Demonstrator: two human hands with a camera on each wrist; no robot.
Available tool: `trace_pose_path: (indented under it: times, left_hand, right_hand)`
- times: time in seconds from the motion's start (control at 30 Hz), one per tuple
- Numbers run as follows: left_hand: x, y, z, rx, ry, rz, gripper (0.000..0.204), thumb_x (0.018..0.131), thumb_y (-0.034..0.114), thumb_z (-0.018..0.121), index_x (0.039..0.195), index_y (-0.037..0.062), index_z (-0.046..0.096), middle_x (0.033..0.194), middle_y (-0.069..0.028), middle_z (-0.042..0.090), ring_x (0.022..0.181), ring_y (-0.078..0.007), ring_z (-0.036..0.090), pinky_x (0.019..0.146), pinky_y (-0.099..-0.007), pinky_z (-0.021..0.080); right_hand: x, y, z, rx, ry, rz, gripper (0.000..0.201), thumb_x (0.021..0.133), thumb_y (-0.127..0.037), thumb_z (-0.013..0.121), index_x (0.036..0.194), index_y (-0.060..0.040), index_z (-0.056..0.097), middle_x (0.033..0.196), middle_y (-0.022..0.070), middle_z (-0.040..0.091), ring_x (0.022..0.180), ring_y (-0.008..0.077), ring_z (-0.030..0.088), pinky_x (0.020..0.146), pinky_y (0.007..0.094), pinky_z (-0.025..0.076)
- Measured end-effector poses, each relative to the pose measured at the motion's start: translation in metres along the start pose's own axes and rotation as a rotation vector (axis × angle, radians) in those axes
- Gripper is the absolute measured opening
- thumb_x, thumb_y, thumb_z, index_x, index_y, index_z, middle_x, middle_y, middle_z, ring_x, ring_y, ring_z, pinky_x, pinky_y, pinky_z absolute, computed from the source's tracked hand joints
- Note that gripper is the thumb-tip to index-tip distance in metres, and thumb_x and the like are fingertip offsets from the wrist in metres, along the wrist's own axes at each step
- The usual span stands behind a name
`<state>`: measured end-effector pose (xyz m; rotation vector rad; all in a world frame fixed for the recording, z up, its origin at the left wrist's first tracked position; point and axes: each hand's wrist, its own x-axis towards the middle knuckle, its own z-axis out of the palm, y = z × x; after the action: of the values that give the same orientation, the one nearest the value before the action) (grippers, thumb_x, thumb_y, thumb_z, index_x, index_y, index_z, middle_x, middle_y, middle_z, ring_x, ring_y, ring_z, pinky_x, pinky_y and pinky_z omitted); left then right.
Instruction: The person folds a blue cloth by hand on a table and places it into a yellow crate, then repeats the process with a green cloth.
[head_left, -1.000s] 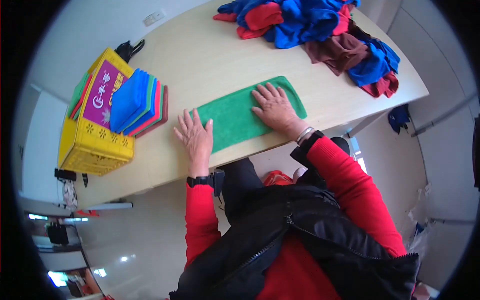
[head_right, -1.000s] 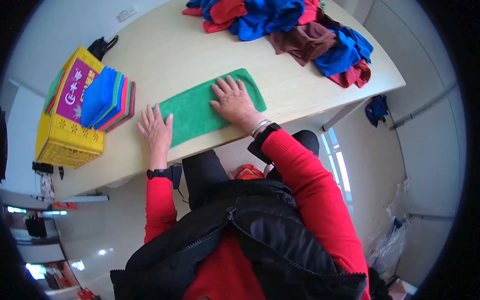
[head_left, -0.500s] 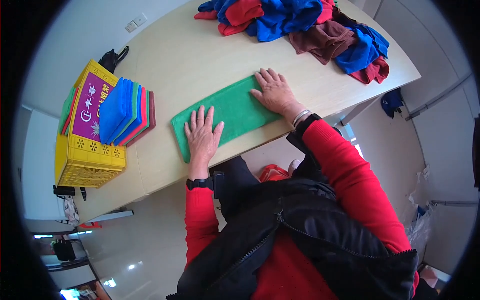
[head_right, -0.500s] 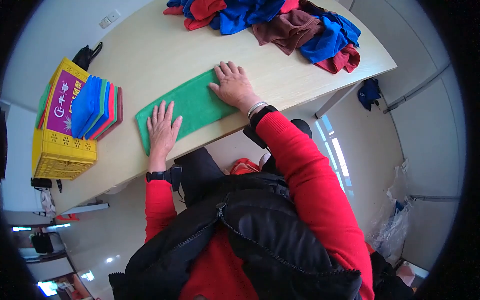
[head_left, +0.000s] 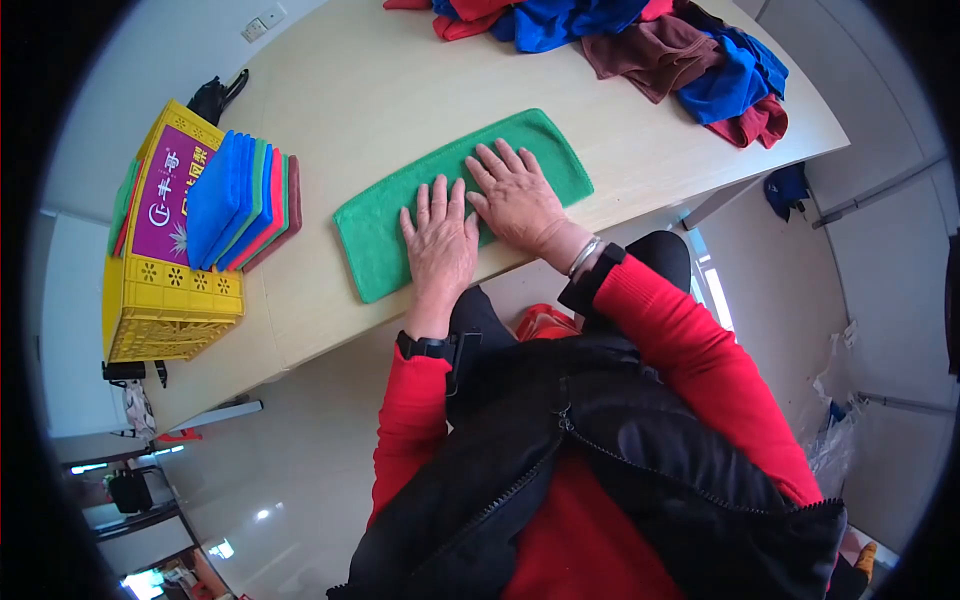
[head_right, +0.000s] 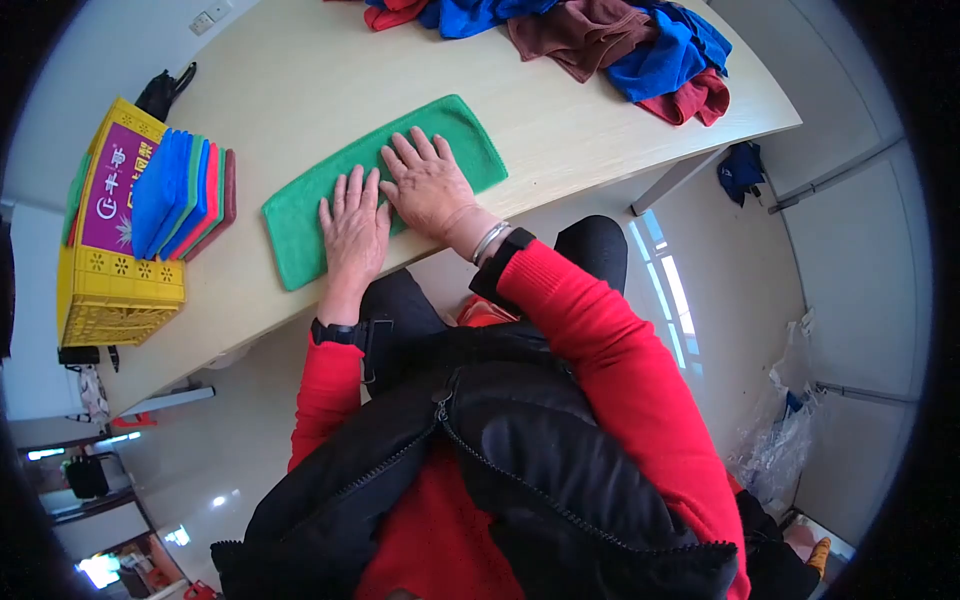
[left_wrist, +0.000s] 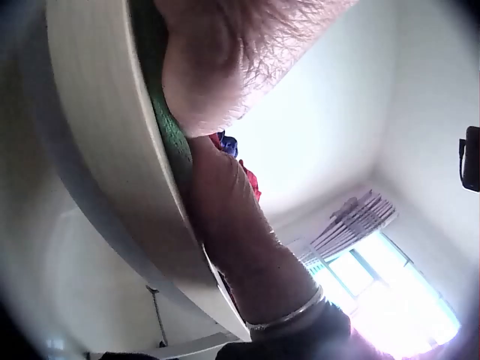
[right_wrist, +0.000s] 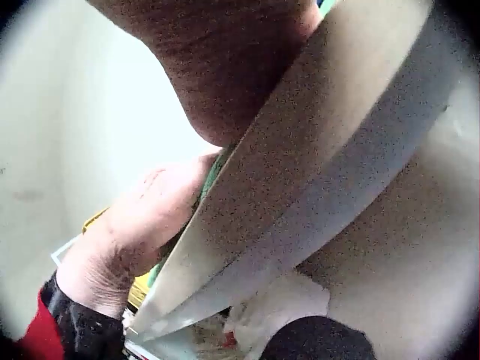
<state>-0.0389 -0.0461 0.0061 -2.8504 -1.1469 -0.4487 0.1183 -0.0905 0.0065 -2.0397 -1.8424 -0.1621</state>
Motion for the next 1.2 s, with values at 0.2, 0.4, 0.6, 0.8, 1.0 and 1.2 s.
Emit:
trace_pose_path:
  times: [0.2,0.4,0.6,0.8,1.0,1.2]
  left_hand:
    - [-0.008,-0.007,-0.007,0.005,0.006,-0.003,0.054,0.101,0.032,0.052,0.15,0.0106,0.042,0.156,-0.0146,0.038,0.146,-0.0363,0.032,0.117,-0.0607,0.022]
    - [-0.006,-0.002,-0.002,-0.022,-0.01,0.014,0.057,0.101,0.036,0.052,0.15,0.0083,0.041,0.158,-0.0134,0.036,0.147,-0.0338,0.031,0.118,-0.0582,0.021]
    - [-0.011,-0.003,-0.005,-0.003,-0.021,0.036,0.06,0.101,0.039,0.051,0.151,0.008,0.04,0.159,-0.0132,0.035,0.148,-0.032,0.029,0.119,-0.0567,0.02]
    - [0.001,-0.02,-0.013,-0.139,-0.083,-0.035,0.062,0.104,0.045,0.043,0.154,0.01,0.036,0.162,-0.0129,0.03,0.15,-0.0322,0.025,0.121,-0.0559,0.016]
    - [0.003,-0.07,-0.01,-0.028,-0.116,-0.196,0.061,0.105,0.048,0.039,0.155,0.0126,0.035,0.163,-0.0129,0.029,0.151,-0.033,0.023,0.122,-0.0551,0.014]
    - [-0.002,-0.081,-0.005,-0.006,-0.081,-0.163,0.061,0.105,0.048,0.038,0.155,0.0141,0.035,0.162,-0.0128,0.029,0.15,-0.0335,0.023,0.121,-0.0558,0.014]
  right_hand:
    - [-0.004,0.0,0.0,-0.025,0.036,-0.026,0.058,0.101,-0.042,0.046,0.147,-0.008,0.046,0.156,0.0136,0.04,0.146,0.0359,0.033,0.119,0.0526,0.025]
    - [-0.012,0.003,-0.003,0.035,0.026,0.008,0.059,0.1,-0.045,0.047,0.147,-0.0083,0.047,0.156,0.0138,0.039,0.147,0.0351,0.032,0.119,0.0514,0.023]
    - [-0.011,0.004,-0.008,0.009,0.002,-0.025,0.061,0.099,-0.046,0.048,0.146,-0.0077,0.047,0.155,0.0139,0.04,0.147,0.0344,0.032,0.119,0.052,0.025]
    - [0.004,0.035,-0.019,-0.03,-0.07,0.031,0.062,0.1,-0.047,0.046,0.148,-0.0079,0.045,0.156,0.0137,0.039,0.147,0.0335,0.031,0.118,0.0516,0.026]
    - [0.009,0.059,-0.009,-0.076,-0.011,0.095,0.064,0.102,-0.051,0.042,0.15,-0.009,0.043,0.157,0.0136,0.038,0.148,0.0328,0.03,0.119,0.0505,0.026]
    - [0.01,0.055,-0.015,-0.11,-0.034,0.096,0.065,0.101,-0.051,0.042,0.15,-0.0083,0.043,0.157,0.0134,0.038,0.148,0.033,0.03,0.119,0.0491,0.025]
